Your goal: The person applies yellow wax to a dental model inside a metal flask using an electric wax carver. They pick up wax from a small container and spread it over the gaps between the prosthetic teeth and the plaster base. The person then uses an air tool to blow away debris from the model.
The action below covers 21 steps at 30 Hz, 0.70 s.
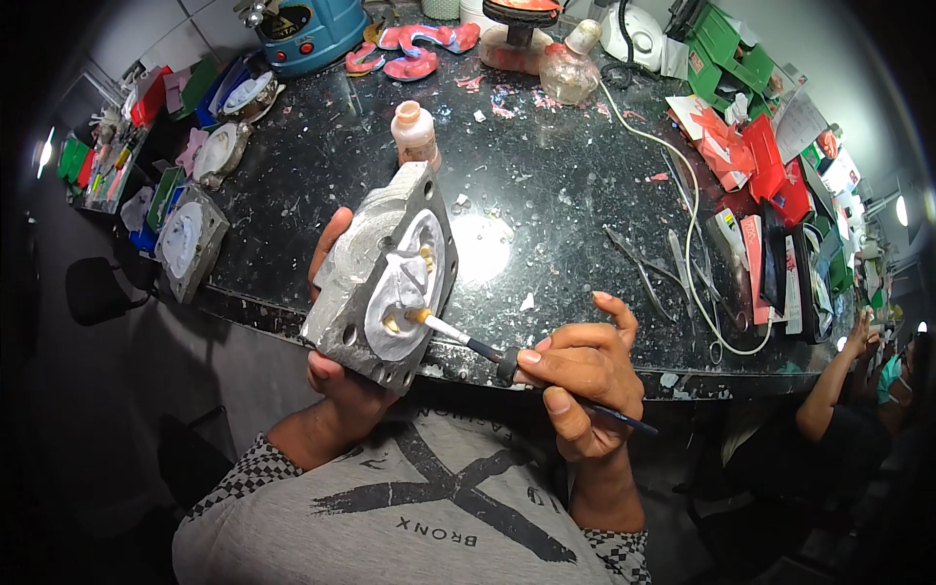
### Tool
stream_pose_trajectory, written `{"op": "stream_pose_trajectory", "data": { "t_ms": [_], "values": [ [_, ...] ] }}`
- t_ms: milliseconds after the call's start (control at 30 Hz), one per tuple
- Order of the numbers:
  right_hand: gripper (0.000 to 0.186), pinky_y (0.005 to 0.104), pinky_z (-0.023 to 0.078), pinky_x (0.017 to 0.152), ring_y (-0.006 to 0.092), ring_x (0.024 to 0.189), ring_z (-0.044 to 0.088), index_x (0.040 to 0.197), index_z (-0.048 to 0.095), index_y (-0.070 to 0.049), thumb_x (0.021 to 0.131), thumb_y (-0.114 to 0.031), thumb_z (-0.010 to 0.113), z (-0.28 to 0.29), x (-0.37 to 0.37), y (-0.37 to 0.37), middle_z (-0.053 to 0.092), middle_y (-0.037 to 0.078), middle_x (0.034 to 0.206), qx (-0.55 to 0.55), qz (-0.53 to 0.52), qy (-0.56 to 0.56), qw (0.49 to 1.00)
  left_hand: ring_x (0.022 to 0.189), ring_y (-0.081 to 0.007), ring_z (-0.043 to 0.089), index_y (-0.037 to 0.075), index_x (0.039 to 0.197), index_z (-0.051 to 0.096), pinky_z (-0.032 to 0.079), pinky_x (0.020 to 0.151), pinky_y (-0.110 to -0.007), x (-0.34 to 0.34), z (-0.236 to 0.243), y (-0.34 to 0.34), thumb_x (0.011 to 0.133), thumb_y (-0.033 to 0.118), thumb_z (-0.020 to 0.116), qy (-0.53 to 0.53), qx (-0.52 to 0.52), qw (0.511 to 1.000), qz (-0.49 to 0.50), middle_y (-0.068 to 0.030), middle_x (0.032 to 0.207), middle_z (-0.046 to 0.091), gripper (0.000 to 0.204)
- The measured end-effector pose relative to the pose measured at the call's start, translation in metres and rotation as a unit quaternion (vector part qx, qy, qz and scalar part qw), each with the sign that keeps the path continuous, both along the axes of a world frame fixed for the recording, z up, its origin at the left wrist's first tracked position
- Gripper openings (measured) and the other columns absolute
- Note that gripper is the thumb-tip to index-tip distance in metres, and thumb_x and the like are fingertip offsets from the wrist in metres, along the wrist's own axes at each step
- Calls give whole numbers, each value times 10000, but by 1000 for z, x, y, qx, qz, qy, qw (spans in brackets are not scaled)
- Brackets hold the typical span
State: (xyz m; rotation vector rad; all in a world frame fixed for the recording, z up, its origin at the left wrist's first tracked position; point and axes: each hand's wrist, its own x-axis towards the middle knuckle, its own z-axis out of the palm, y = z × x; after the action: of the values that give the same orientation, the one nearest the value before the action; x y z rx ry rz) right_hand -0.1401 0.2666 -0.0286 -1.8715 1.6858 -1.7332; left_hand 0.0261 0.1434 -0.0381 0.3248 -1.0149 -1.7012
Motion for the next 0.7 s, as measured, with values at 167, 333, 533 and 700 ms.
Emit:
{"op": "stream_pose_trajectory", "data": {
  "t_ms": [167,333,533,700],
  "values": [
    [260,508,266,1146,159,856,656,1003,761,-91,922,-267,588,6,-1,-1,721,-27,749,2,10,6,1000,1369,-293,470,-28,1563,190,392,1162,-440,0,-1,1,738,675,799,0,4,1000,-4,-208,1484,410,1243],
    [250,502,274,1143,153,848,652,1002,763,-94,912,-260,600,9,-6,-3,723,-36,761,7,30,41,999,1369,-290,471,-26,1561,205,392,1164,-446,1,-3,2,730,664,812,6,6,1000,4,-201,1474,427,1238],
    [246,497,280,1142,150,829,645,1007,761,-92,922,-249,593,4,-6,0,720,-42,763,-7,-19,54,998,1431,-352,395,64,1582,129,345,1200,-509,5,-2,0,743,866,605,-105,-50,993,-4,-198,1544,321,1255],
    [248,498,288,1136,149,819,645,1006,762,-87,918,-243,591,9,-6,-4,721,-41,764,-4,5,46,999,1369,-292,478,-8,1557,236,394,1170,-452,1,-1,2,711,647,836,12,12,1000,-5,-199,1488,421,1227]
  ]
}}
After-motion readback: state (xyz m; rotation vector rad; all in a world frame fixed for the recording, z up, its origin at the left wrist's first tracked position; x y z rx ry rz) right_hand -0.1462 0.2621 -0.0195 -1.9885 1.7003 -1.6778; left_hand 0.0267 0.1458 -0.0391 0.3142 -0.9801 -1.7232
